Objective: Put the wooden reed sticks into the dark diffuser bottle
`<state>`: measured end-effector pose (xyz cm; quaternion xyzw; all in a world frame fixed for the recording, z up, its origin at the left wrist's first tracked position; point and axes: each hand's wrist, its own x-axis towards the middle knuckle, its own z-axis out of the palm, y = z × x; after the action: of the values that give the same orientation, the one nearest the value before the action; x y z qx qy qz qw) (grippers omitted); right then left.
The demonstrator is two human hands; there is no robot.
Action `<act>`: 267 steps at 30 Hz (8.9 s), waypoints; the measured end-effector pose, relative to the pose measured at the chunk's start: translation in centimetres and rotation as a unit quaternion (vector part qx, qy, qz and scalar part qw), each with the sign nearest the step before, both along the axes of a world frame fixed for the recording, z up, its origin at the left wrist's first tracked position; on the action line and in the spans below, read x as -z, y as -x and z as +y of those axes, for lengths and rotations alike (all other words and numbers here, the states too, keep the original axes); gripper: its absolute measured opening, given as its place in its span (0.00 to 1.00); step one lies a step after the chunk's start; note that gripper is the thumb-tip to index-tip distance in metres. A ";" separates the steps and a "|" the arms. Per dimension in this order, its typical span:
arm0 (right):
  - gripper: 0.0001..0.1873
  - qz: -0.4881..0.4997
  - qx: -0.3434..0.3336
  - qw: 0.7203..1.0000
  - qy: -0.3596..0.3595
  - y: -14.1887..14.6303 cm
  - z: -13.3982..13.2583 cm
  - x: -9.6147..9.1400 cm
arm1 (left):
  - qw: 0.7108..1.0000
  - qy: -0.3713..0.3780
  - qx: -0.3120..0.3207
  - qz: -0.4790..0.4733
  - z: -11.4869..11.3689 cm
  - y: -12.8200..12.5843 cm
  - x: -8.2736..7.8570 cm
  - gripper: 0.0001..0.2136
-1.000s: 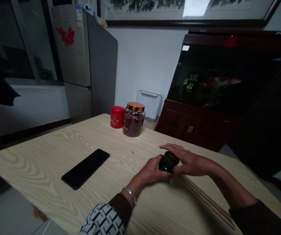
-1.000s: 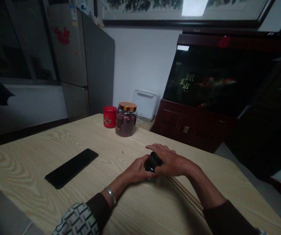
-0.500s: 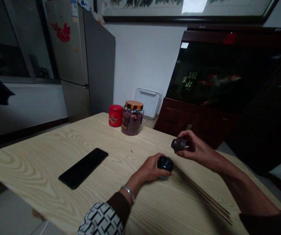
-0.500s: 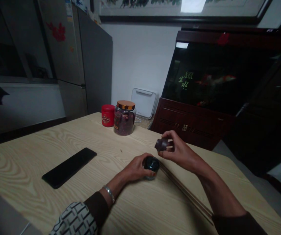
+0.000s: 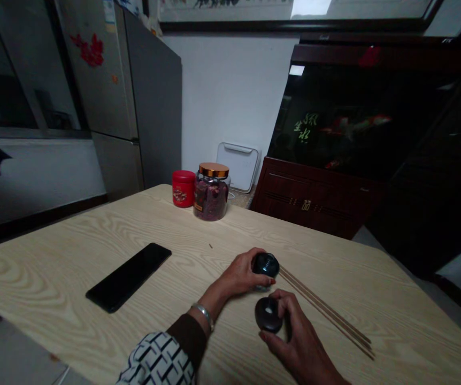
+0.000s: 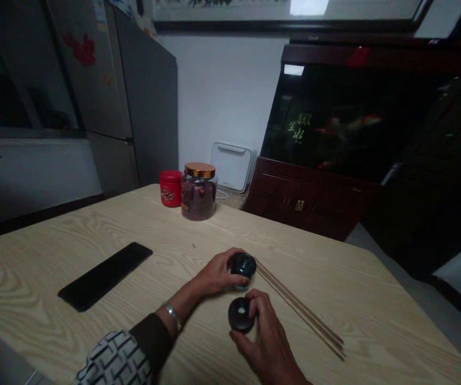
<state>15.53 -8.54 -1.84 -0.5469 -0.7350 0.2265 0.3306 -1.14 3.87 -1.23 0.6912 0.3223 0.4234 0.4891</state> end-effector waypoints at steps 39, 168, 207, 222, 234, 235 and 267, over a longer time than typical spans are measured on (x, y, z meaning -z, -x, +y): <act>0.17 0.499 0.183 0.813 -0.238 -5.1 7.4 -14.8 | 1.000 -0.020 -0.009 0.012 0.3 -0.4 0.4 0.33; 0.13 0.450 0.187 0.834 -0.258 -5.6 9.2 -13.8 | 1.000 0.002 0.000 -0.002 0.1 -0.4 0.1 0.33; 0.30 0.156 -0.005 0.985 0.066 -4.8 10.7 -10.4 | 1.000 -0.002 0.002 -0.010 -0.1 -0.3 -0.2 0.33; 0.04 -0.326 0.050 0.934 0.137 -8.2 12.2 -4.1 | 1.000 -0.003 0.000 -0.003 0.0 -0.4 -0.1 0.33; 0.06 -0.314 0.043 0.939 0.135 -8.5 12.5 -4.0 | 1.000 0.004 0.004 -0.006 0.1 -0.5 0.0 0.34; 0.07 -0.313 0.043 0.939 0.135 -8.6 12.5 -4.0 | 1.000 0.004 0.004 -0.005 0.1 -0.5 0.0 0.34; 0.12 0.477 0.190 0.828 -0.225 -7.6 9.5 -13.6 | 1.000 0.004 0.001 -0.007 0.0 -0.5 -0.1 0.33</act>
<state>23.15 0.92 11.81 -0.4106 -0.3981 0.2204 0.7902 -0.67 3.85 -1.10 0.6866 0.3201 0.4264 0.4943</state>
